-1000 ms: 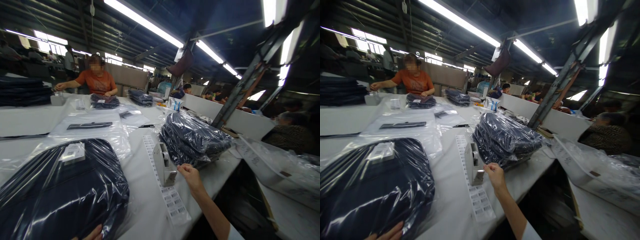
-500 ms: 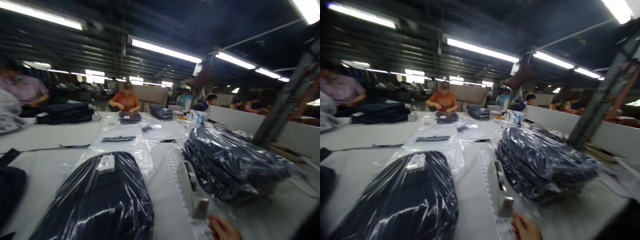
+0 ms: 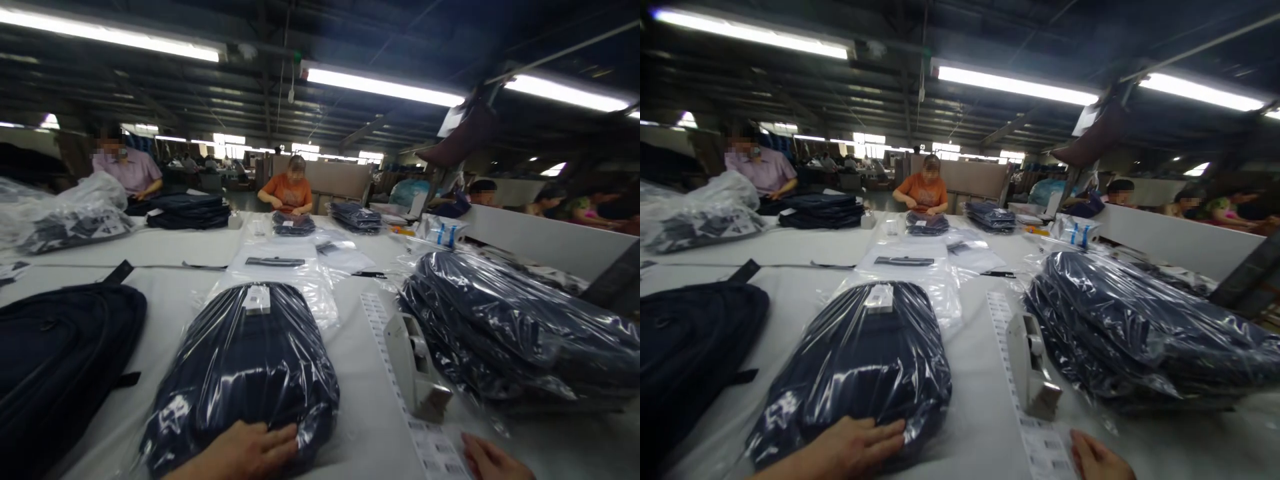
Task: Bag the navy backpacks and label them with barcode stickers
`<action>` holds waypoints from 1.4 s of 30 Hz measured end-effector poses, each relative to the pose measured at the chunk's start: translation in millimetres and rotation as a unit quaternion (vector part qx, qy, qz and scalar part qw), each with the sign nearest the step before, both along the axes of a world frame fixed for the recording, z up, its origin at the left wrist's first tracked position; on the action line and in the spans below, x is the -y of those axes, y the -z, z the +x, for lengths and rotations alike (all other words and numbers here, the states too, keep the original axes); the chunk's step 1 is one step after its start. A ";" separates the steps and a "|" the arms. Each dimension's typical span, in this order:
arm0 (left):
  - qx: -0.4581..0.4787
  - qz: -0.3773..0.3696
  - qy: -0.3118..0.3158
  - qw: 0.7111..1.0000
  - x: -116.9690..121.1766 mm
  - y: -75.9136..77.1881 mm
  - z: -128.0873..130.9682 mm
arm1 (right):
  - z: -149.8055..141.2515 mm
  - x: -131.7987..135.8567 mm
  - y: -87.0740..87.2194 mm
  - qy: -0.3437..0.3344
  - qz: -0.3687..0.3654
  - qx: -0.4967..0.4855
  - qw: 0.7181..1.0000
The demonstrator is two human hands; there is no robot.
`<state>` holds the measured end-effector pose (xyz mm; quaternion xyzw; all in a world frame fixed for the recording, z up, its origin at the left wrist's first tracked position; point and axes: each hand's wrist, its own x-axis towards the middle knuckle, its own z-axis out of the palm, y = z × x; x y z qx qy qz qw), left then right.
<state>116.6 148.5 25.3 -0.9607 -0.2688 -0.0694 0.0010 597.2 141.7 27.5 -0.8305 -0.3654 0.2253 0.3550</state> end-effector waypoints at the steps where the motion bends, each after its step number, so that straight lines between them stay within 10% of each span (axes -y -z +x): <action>1: -0.008 -0.022 0.003 1.000 2.9 -7.0 -1.0 | -4.1 3.1 -8.4 -0.012 -0.004 0.041 0.999; 6: -0.018 -0.086 0.009 0.996 3.8 -24.1 -6.4 | -85.1 6.5 -90.0 -0.358 0.051 0.170 0.917; 11: -0.008 -0.101 0.014 0.995 3.7 -22.9 -7.6 | -197.8 -6.2 -164.8 -0.739 0.031 0.239 0.629; 15: 0.008 -0.108 0.007 0.994 3.8 -21.8 -9.6 | -248.6 -39.2 -159.8 -0.822 0.011 0.329 0.465; 19: 0.027 -0.111 0.014 0.993 2.5 -21.5 -12.0 | -280.0 -67.9 -125.4 -0.817 -0.043 0.409 0.405; 27: 0.021 -0.071 0.025 0.997 -1.0 -28.0 -12.5 | -304.7 -107.3 -75.0 -0.752 -0.098 0.456 0.466; 31: 0.004 -0.069 0.032 0.997 -3.9 -28.0 -14.7 | -282.0 -126.7 -78.1 -0.677 -0.088 0.374 0.628; 35: 0.013 -0.071 0.031 0.997 -5.1 -28.5 -15.5 | -278.1 -96.3 -71.7 -0.537 0.013 0.060 0.841; 38: 0.022 -0.077 0.034 0.996 -7.3 -30.2 -15.2 | -295.3 -62.3 -45.3 -0.532 0.007 -0.099 0.841; 42: 0.021 -0.067 0.076 0.995 -10.2 -32.6 -31.5 | -311.8 -48.5 -8.5 -0.570 0.109 0.022 0.814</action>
